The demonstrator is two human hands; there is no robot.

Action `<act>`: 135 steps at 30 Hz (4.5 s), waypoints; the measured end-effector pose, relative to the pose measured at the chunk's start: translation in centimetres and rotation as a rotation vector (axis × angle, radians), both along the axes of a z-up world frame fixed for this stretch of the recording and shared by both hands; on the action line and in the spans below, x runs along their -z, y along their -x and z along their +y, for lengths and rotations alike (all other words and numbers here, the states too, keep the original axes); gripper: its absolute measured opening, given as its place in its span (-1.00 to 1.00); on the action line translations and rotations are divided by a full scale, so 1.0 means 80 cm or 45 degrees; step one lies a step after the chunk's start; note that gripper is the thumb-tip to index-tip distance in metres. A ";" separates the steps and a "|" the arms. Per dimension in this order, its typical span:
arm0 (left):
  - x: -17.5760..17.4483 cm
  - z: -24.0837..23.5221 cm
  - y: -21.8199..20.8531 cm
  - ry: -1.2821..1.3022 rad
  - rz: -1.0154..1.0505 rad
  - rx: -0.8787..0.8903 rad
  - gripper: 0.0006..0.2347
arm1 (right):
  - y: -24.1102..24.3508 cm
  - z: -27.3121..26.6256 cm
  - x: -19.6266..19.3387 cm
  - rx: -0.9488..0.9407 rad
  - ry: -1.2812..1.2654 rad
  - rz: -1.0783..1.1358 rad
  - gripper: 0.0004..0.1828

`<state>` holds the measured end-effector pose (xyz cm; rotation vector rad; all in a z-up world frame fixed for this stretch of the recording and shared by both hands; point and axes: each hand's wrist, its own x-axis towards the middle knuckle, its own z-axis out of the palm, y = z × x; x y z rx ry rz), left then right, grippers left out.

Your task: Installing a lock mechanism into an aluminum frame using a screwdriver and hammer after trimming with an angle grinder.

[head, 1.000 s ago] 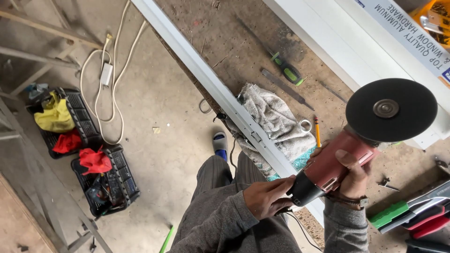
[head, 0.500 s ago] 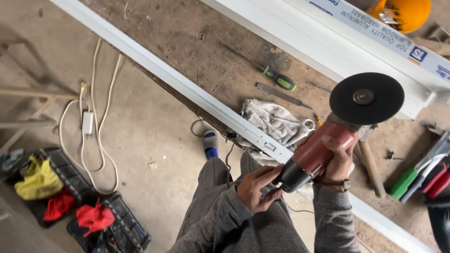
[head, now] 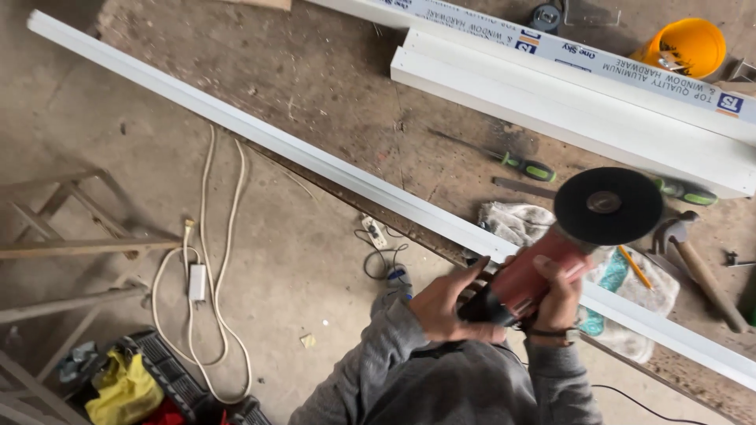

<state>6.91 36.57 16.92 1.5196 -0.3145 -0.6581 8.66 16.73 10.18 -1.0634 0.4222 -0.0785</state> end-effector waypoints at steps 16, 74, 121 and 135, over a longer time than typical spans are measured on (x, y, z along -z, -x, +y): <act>0.044 0.113 -0.058 -0.938 0.025 -0.628 -0.32 | -0.050 0.117 0.054 -0.667 -0.177 -0.059 -0.31; 0.236 0.423 -0.483 -2.018 -0.762 0.543 0.16 | 0.090 -0.153 -0.119 -0.897 2.445 1.598 -0.48; 0.318 -0.007 -0.160 -0.987 -1.342 0.405 -0.44 | -0.002 -0.294 -0.056 -1.552 2.653 0.610 -0.59; 0.307 -0.007 -0.162 -0.964 -1.345 0.438 -0.50 | 0.008 -0.407 0.086 -1.610 1.822 0.302 -0.60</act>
